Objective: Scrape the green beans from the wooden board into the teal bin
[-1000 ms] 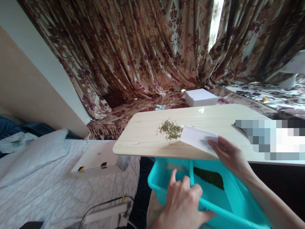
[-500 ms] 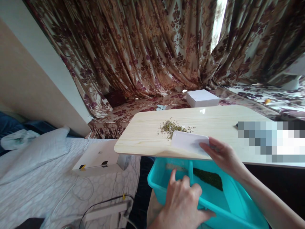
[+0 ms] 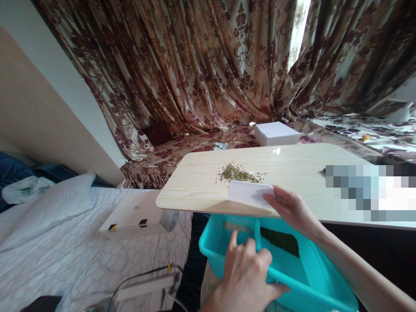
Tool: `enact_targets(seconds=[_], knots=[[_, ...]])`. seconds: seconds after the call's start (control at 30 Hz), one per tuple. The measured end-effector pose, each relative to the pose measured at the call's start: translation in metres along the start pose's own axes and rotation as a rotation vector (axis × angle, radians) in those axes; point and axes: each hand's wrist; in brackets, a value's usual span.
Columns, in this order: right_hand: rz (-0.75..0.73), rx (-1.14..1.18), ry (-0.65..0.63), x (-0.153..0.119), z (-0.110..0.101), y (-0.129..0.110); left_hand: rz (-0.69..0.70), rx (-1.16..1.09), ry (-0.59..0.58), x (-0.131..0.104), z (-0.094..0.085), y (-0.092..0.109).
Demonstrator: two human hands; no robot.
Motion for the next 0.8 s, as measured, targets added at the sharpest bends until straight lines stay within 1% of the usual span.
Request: enact_targets(seconds=[0.1,0.17,0.23,0.33,0.4,0.5,0.57,0.63,0.73,0.8], knots=[[0.031,-0.006,-0.096,-0.008,0.001,-0.012,-0.011,-0.007,0.038,-0.002,0.003,-0.003],[0.039,-0.009,-0.129,-0.013,-0.002,-0.017,-0.015,-0.014,0.069,-0.004,0.005,-0.005],[0.041,-0.007,-0.076,-0.014,-0.01,-0.018,-0.017,-0.018,0.091,-0.007,0.005,-0.008],[0.053,0.009,0.116,-0.01,-0.029,-0.013,-0.019,-0.024,0.093,-0.014,0.001,-0.014],[0.067,0.018,0.232,-0.004,-0.042,-0.008,-0.046,-0.028,0.091,-0.02,-0.004,-0.02],[0.096,-0.02,0.345,0.004,-0.056,0.002,-0.1,-0.014,0.075,-0.028,-0.011,-0.029],[0.11,-0.049,0.371,0.009,-0.058,0.008,-0.101,-0.022,0.077,-0.033,-0.014,-0.036],[0.111,-0.063,0.372,0.012,-0.057,0.013,-0.118,-0.012,0.095,-0.038,-0.015,-0.042],[0.096,-0.055,0.344,0.018,-0.048,0.02,-0.161,0.025,0.129,-0.043,-0.016,-0.049],[0.082,-0.021,0.327,0.023,-0.041,0.024,-0.159,0.034,0.115,-0.045,-0.016,-0.053]])
Point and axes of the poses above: each hand's wrist, its own x-axis towards the middle knuckle, its own z-axis out of the palm, y = z × x, and after that the axes turned 1 degree about z, right-handed
